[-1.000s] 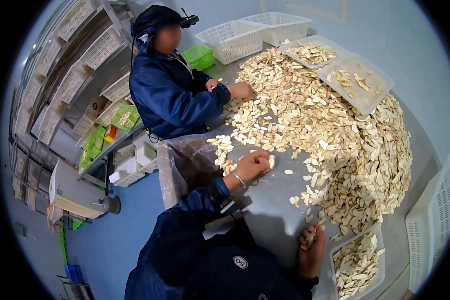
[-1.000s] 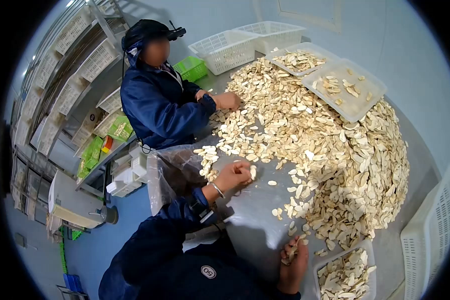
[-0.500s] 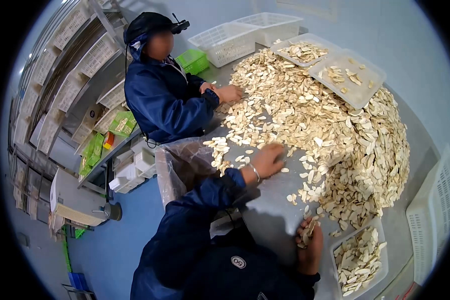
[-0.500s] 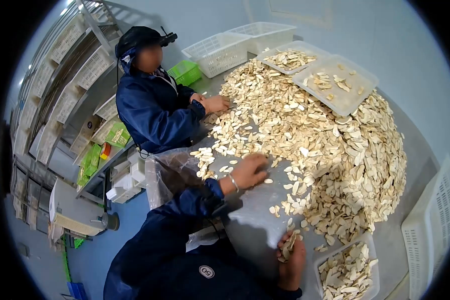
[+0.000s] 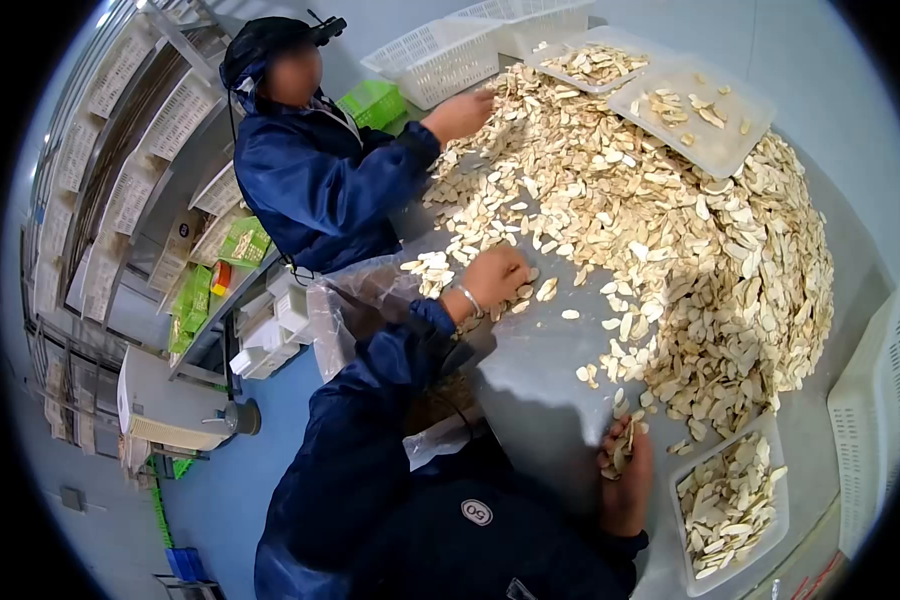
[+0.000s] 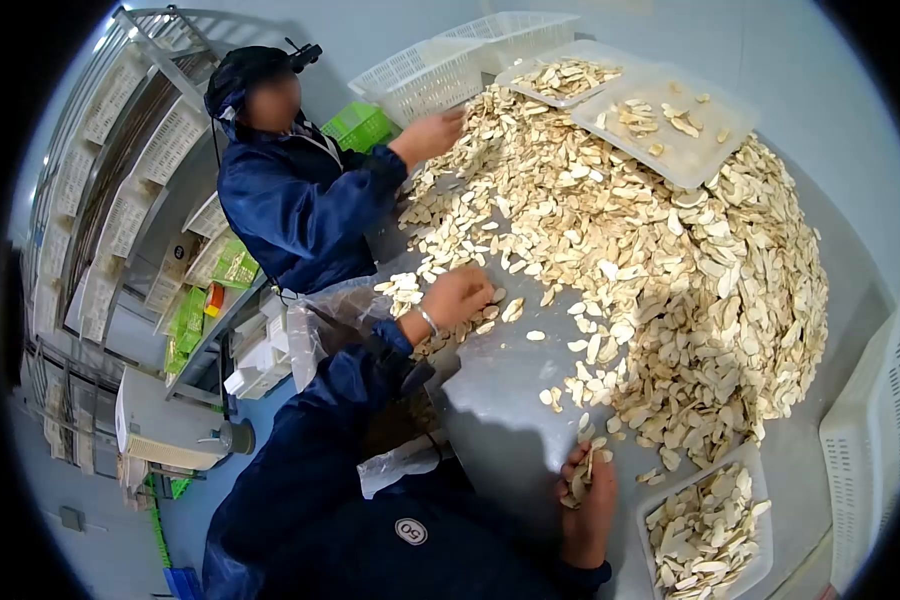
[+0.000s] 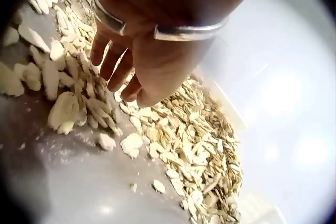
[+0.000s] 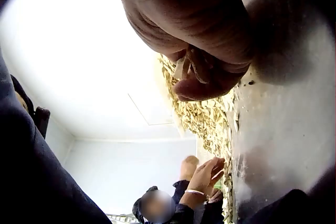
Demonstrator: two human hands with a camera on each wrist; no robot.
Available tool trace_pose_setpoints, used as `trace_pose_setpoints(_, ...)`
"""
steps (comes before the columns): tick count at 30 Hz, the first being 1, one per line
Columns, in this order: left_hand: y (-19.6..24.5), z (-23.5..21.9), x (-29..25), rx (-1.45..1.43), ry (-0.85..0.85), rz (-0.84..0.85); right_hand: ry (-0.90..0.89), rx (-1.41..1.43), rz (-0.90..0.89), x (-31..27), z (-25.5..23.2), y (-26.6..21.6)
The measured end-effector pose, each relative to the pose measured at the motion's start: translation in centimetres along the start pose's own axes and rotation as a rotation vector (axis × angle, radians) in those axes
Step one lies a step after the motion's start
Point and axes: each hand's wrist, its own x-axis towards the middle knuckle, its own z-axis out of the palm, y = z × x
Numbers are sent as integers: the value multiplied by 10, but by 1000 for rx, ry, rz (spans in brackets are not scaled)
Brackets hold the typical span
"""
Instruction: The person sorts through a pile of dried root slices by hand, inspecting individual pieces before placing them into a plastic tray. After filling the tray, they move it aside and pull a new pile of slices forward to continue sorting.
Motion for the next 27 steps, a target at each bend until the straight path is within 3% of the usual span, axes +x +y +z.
trace_pose_setpoints(3,-15,12,31,45,134,-53,14,17,-7,-1,1,-1)
trace_pose_setpoints(9,-16,41,86,16,270,66,-31,24,-23,2,-4,-1)
trace_pose_setpoints(10,-6,40,87,95,208,24,-28,24,-26,2,-4,-1)
trace_pose_setpoints(13,-7,53,99,121,220,181,-16,31,-21,2,-3,1)
trace_pose_setpoints(17,-1,52,90,78,33,192,9,35,-4,2,-2,-2)
trace_pose_setpoints(18,-1,53,84,36,69,264,17,48,0,2,-3,-3)
trace_pose_setpoints(27,42,35,16,-52,104,278,39,91,19,4,-3,-2)
